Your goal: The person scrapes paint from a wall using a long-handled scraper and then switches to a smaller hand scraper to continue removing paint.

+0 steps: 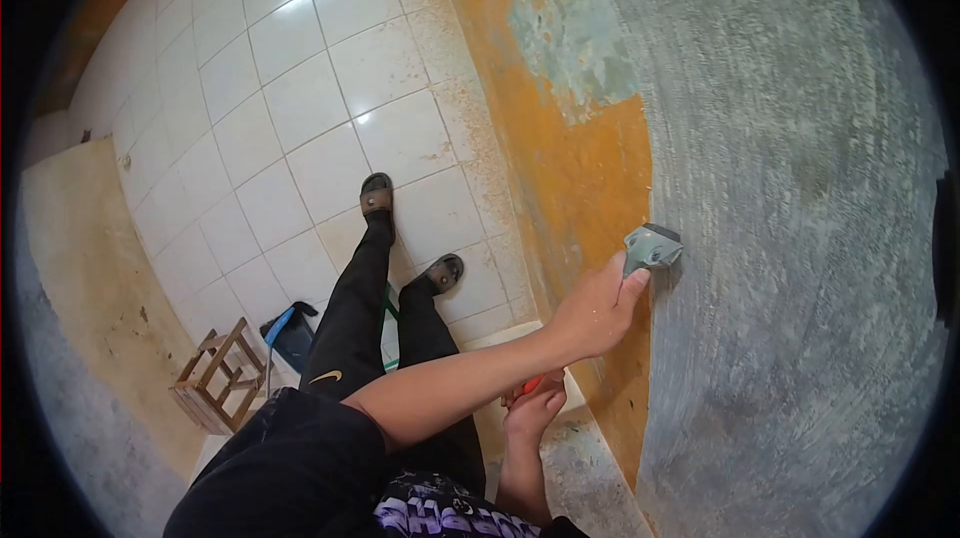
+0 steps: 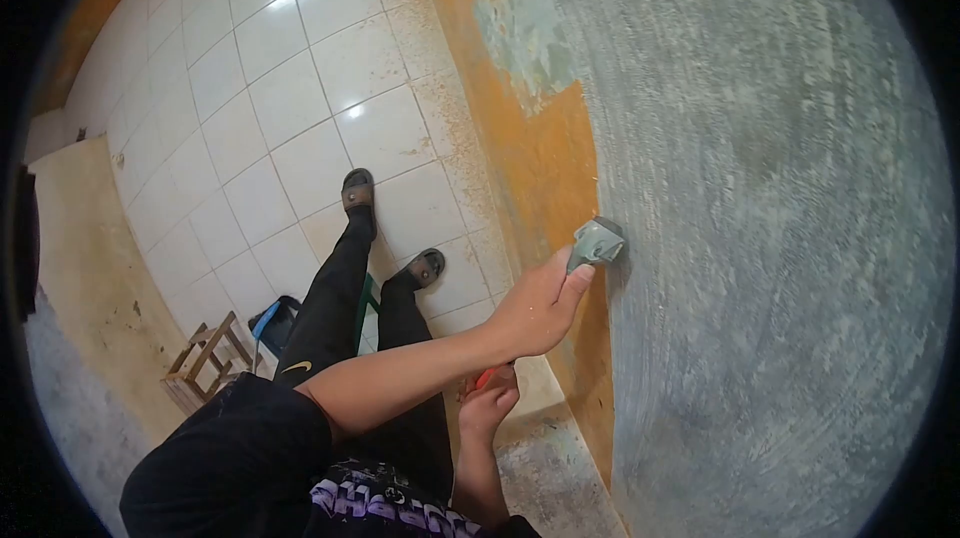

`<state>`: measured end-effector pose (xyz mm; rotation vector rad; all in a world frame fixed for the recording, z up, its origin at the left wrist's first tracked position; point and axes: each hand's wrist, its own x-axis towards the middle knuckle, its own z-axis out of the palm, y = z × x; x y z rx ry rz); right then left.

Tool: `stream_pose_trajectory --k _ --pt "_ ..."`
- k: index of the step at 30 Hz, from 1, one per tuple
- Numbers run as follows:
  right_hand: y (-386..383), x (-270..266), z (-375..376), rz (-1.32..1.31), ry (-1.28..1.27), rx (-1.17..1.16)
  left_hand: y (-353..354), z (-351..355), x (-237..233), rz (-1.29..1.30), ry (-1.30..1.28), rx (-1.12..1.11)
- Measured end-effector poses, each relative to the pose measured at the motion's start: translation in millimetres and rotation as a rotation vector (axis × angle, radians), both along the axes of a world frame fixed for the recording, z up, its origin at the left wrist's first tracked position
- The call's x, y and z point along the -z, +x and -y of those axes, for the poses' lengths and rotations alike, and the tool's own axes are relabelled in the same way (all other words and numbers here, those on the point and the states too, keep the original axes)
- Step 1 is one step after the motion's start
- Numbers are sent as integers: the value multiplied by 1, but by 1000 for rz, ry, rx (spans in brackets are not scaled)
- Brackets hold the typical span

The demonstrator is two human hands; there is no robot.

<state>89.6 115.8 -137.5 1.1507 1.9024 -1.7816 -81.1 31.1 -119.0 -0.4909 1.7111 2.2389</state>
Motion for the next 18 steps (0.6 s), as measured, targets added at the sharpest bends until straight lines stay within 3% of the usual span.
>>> stream_pose_trajectory --k 13,18 --pt "-66 -2 37 -27 -11 -170 -47 40 13 -102 -96 -130" --pt "-55 -12 31 -29 -16 -163 -37 34 8 -64 19 -95"
